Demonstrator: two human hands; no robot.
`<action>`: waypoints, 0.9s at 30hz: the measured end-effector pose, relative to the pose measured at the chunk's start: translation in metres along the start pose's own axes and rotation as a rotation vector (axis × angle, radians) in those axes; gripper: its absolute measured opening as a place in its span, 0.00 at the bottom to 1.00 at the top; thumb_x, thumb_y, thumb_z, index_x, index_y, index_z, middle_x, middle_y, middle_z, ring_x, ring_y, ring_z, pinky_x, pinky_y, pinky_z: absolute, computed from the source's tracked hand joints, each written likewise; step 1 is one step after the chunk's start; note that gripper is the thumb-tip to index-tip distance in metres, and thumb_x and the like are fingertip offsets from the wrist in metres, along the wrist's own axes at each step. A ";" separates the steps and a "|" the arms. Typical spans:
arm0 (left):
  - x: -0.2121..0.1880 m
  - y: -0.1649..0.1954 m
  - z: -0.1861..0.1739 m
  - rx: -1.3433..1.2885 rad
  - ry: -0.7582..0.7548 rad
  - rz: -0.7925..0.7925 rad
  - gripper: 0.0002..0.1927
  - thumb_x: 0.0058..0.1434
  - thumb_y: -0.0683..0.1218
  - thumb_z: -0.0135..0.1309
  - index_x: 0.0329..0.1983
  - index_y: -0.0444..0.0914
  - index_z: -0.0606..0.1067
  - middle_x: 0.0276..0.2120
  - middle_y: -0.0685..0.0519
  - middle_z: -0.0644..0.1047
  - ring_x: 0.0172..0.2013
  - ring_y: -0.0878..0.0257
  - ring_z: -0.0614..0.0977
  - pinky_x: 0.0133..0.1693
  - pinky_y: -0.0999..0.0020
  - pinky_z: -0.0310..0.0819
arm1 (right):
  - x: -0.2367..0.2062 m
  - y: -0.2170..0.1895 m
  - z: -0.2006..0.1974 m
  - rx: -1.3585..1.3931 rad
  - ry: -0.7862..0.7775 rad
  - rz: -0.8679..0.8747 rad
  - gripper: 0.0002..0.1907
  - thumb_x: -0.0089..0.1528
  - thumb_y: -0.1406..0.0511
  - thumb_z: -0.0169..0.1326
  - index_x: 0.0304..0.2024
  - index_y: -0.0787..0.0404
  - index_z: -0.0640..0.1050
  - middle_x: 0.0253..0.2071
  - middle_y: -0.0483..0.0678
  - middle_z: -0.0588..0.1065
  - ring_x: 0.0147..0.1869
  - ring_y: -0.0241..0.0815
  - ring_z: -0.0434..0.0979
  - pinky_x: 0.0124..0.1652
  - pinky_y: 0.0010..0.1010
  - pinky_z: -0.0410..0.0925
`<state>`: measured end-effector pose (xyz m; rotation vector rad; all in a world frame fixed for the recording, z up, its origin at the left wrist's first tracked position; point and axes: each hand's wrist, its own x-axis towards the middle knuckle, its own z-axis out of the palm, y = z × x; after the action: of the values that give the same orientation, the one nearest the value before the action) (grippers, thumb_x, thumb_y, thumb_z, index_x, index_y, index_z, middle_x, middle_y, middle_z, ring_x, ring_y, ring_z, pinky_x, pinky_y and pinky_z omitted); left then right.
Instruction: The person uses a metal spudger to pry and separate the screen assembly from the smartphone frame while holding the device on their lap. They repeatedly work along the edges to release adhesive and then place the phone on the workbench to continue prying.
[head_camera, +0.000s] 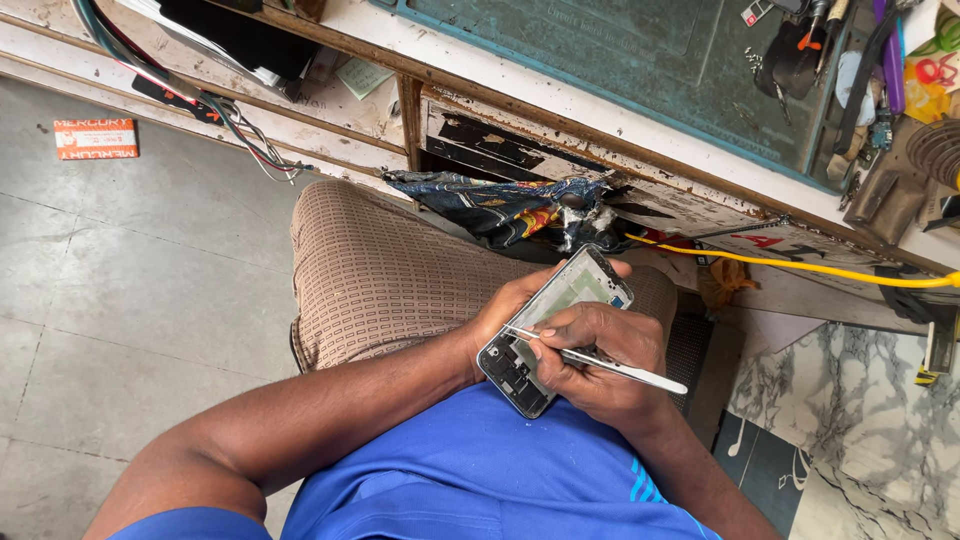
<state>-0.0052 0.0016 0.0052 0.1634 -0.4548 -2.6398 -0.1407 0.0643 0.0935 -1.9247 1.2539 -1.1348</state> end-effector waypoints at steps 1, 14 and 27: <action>-0.001 0.000 0.000 0.053 0.011 0.004 0.23 0.78 0.44 0.39 0.75 0.34 0.63 0.55 0.49 0.75 0.55 0.63 0.79 0.60 0.67 0.76 | 0.000 0.000 0.001 -0.016 0.006 0.005 0.12 0.59 0.66 0.67 0.34 0.62 0.75 0.33 0.49 0.81 0.37 0.38 0.86 0.35 0.27 0.77; 0.000 0.004 0.002 -0.198 -0.033 -0.066 0.24 0.80 0.45 0.36 0.78 0.36 0.60 0.53 0.43 0.76 0.48 0.58 0.84 0.50 0.65 0.84 | 0.004 0.001 -0.006 -0.030 0.001 0.064 0.09 0.57 0.72 0.66 0.34 0.63 0.77 0.34 0.51 0.82 0.36 0.39 0.86 0.37 0.28 0.78; -0.006 0.006 0.005 -0.160 -0.010 -0.177 0.27 0.80 0.51 0.33 0.80 0.41 0.58 0.45 0.38 0.77 0.35 0.53 0.86 0.31 0.60 0.87 | -0.003 0.015 -0.009 0.038 0.036 0.026 0.09 0.59 0.69 0.66 0.35 0.62 0.76 0.35 0.51 0.82 0.37 0.38 0.86 0.36 0.27 0.77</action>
<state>0.0015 0.0002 0.0126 0.1456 -0.2406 -2.8377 -0.1552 0.0612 0.0848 -1.8627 1.2637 -1.1762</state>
